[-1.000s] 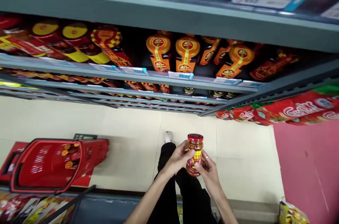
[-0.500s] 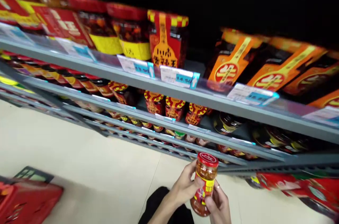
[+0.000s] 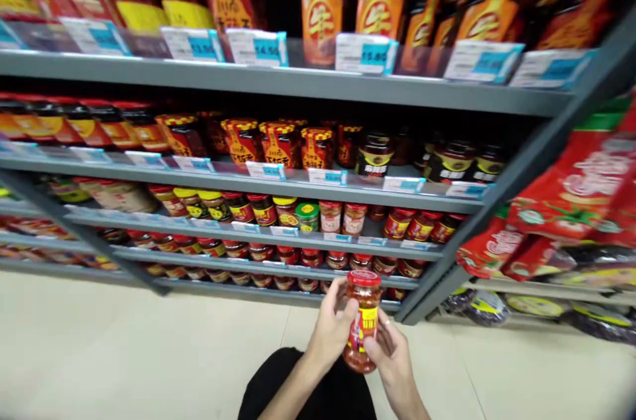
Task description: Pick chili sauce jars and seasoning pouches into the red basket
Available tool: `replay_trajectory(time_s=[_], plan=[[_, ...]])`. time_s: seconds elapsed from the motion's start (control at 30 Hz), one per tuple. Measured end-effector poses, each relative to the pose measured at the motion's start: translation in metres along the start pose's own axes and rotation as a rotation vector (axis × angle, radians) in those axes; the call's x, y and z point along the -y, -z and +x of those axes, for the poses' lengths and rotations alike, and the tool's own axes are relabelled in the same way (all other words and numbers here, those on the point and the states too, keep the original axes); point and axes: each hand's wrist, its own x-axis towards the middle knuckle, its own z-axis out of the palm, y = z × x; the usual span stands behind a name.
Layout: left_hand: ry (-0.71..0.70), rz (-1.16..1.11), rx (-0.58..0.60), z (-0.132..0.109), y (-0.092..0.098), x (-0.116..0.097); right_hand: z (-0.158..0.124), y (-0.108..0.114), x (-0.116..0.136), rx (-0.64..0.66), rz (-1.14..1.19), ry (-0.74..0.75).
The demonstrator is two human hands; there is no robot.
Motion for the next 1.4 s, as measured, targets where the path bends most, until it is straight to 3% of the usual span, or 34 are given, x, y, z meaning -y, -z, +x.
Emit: replay_trajectory(time_s=[0.1, 0.2, 0.27, 0.37, 0.53, 0.63, 0.77, 0.97, 1.13, 1.4], plan=[[-0.103, 0.058, 0.112, 0.025, -0.019, -0.03, 0.008, 0.009, 0.033, 0.032, -0.027, 0.108], [-0.156, 0.081, 0.221, 0.054, -0.043, -0.045, 0.018, 0.017, 0.062, -0.035, -0.064, 0.215], [-0.136, 0.058, 0.281, 0.064, -0.056, -0.04, 0.018, 0.023, 0.069, -0.089, -0.063, 0.249], [-0.048, 0.07, 0.284, 0.058, -0.063, -0.017, 0.012, 0.038, 0.055, -0.124, -0.062, 0.214], [0.174, 0.255, 0.324, 0.031, -0.055, 0.016, 0.003, 0.064, 0.015, -0.122, -0.172, 0.147], [0.16, 0.241, 0.355, 0.025, -0.05, 0.022, 0.007, 0.068, 0.006, -0.086, -0.169, 0.151], [0.107, 0.148, 0.359, 0.028, -0.037, 0.023, 0.014, 0.067, 0.006, -0.053, -0.164, 0.17], [0.165, 0.098, 0.38, 0.031, -0.009, 0.02, 0.018, 0.059, 0.01, -0.077, -0.125, 0.165], [0.372, 0.078, 0.47, 0.03, -0.011, 0.009, 0.019, 0.053, 0.004, -0.026, -0.182, 0.148], [0.414, -0.002, 0.462, 0.028, -0.003, 0.008, 0.013, 0.051, -0.001, 0.105, -0.306, 0.115]])
